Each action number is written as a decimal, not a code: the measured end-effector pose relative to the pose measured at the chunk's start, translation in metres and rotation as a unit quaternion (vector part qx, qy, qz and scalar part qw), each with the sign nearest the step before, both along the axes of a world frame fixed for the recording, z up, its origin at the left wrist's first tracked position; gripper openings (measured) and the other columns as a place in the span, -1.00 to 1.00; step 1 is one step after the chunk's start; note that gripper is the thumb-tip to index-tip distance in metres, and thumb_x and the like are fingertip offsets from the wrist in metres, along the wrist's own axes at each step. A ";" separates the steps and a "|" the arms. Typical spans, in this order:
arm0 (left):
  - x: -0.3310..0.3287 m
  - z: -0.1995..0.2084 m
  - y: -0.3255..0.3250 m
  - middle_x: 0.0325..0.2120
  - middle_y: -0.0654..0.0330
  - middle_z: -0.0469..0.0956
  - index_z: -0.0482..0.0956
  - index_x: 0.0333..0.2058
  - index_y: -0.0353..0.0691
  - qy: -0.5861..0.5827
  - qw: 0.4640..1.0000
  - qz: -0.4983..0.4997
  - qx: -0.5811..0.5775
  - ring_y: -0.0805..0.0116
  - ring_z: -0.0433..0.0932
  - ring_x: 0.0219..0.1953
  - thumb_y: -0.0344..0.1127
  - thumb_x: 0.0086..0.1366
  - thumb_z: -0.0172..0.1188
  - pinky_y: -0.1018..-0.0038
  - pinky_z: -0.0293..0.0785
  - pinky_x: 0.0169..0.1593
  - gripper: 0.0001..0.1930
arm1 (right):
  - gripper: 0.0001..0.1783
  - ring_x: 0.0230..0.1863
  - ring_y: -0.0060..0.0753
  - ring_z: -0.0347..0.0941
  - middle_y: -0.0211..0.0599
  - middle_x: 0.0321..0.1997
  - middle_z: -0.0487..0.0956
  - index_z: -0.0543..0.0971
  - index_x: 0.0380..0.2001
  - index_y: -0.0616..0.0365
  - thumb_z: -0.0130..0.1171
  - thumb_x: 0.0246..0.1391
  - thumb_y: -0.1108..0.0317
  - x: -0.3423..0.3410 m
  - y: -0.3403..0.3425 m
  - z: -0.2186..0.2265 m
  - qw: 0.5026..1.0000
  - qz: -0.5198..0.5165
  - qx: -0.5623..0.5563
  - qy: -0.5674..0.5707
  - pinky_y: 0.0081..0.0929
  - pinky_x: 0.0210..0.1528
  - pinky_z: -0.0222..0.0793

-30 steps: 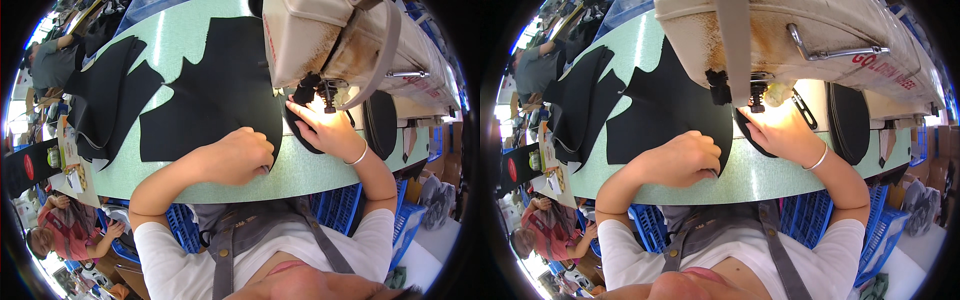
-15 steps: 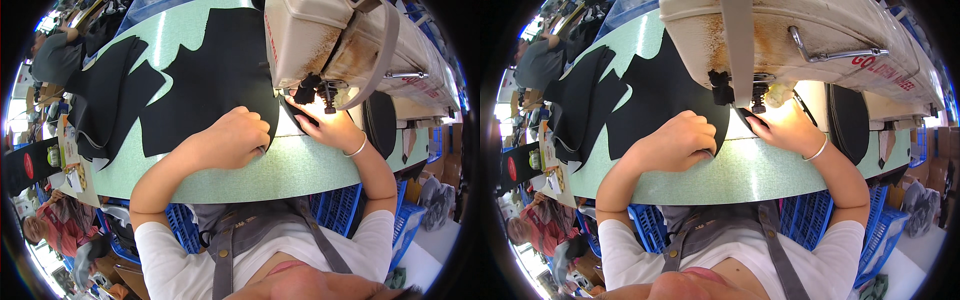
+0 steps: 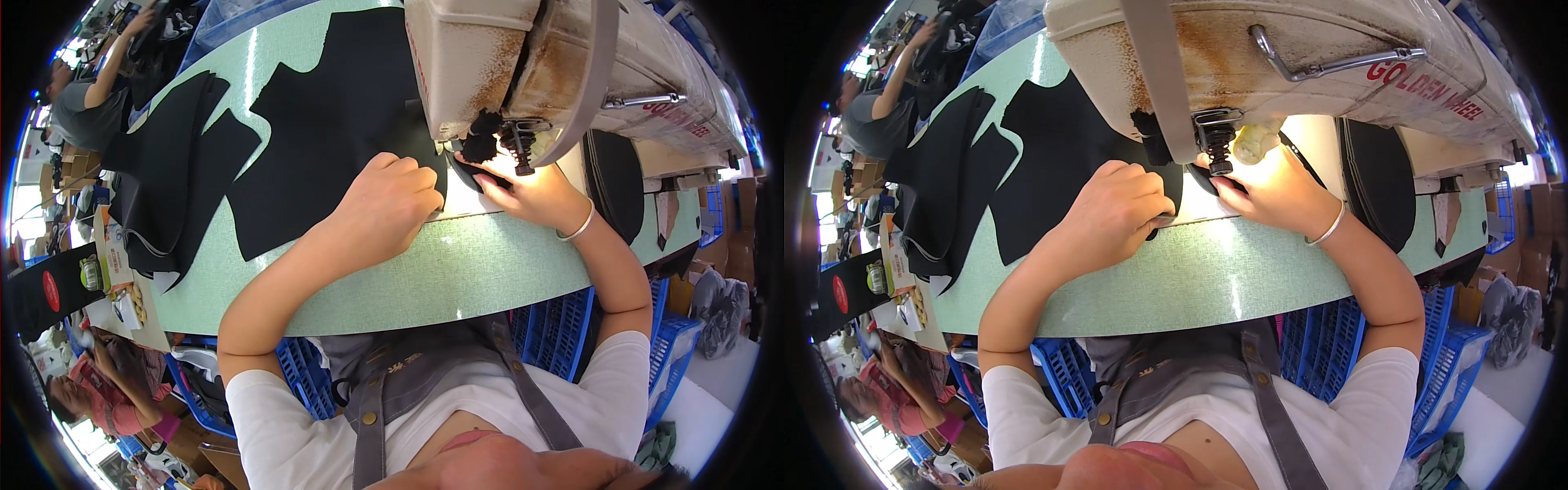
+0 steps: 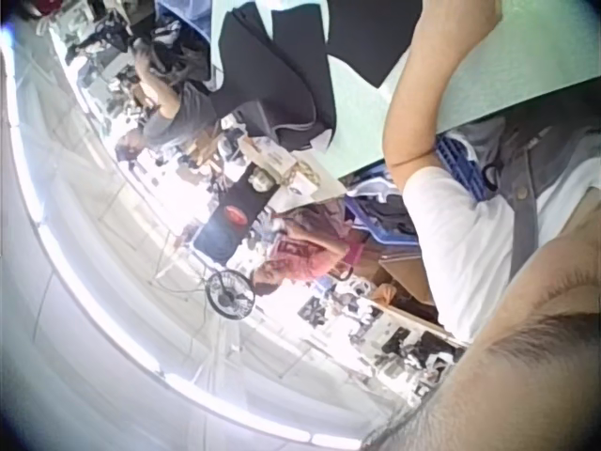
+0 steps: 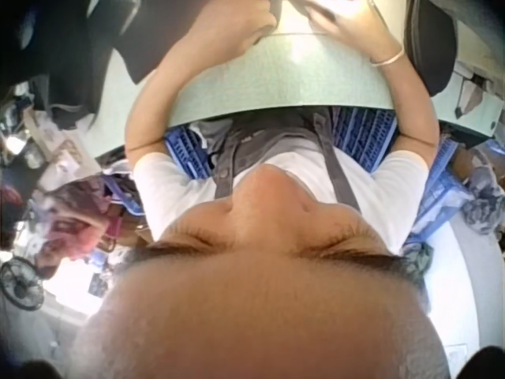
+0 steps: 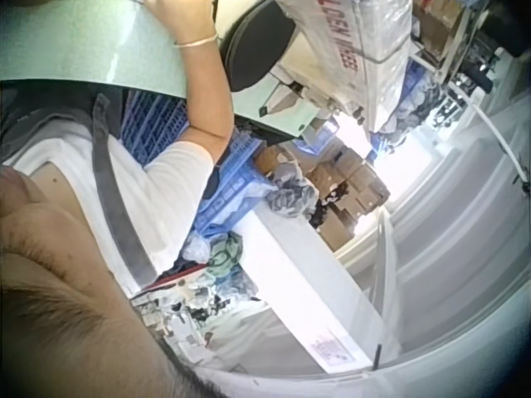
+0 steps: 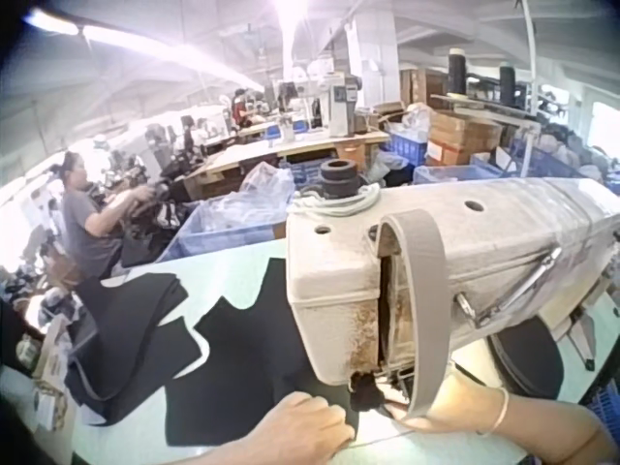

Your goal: The person stitches fabric shoe pieces together using a sewing machine, trims the thread with snips, and turns the sewn piece inside out by hand before setting it aside and stitching more fabric pieces.

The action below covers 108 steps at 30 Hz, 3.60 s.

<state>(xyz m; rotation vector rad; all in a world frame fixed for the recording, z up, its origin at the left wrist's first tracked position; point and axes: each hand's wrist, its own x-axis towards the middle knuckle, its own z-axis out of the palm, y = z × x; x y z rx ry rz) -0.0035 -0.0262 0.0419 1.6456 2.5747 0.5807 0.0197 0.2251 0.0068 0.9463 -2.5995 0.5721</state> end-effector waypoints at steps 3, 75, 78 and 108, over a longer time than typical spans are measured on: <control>0.000 -0.002 0.001 -0.50 0.28 0.40 0.56 -0.42 -0.17 0.019 1.000 0.010 0.013 0.29 0.40 -0.35 -0.49 -0.01 0.25 0.38 0.28 -0.16 -0.87 | -0.69 -0.45 -0.21 0.48 -0.32 -0.47 0.54 0.63 -0.12 0.01 0.24 0.00 0.29 0.001 -0.001 -0.001 0.999 -0.020 0.017 -0.033 -0.33 -0.30 0.43; -0.001 -0.031 0.011 -0.51 0.27 0.47 0.65 -0.29 -0.22 0.080 0.985 0.109 0.109 0.31 0.43 -0.40 -0.53 -0.05 0.29 0.38 0.24 -0.31 -0.74 | -0.79 -0.27 -0.17 0.49 -0.24 -0.32 0.52 0.51 -0.39 0.20 0.29 -0.14 0.41 -0.008 0.007 -0.006 0.998 0.014 -0.045 -0.049 -0.28 -0.18 0.46; 0.001 -0.033 0.013 -0.47 0.25 0.52 0.65 -0.29 -0.24 0.075 0.985 0.113 0.107 0.29 0.46 -0.37 -0.51 -0.07 0.32 0.37 0.25 -0.30 -0.73 | -0.78 -0.27 -0.16 0.50 -0.23 -0.31 0.51 0.49 -0.39 0.22 0.29 -0.17 0.45 -0.008 0.006 -0.005 0.999 0.020 -0.036 -0.015 -0.29 -0.18 0.47; -0.015 -0.011 -0.005 -0.48 0.25 0.38 0.60 -0.38 -0.26 0.111 0.991 0.011 0.072 0.28 0.40 -0.30 -0.53 -0.10 0.17 0.32 0.34 0.06 -0.77 | -0.79 -0.31 -0.32 0.52 -0.39 -0.33 0.61 0.59 -0.34 0.00 0.27 -0.15 0.39 -0.020 0.015 -0.010 0.993 0.031 0.021 0.115 -0.24 -0.23 0.41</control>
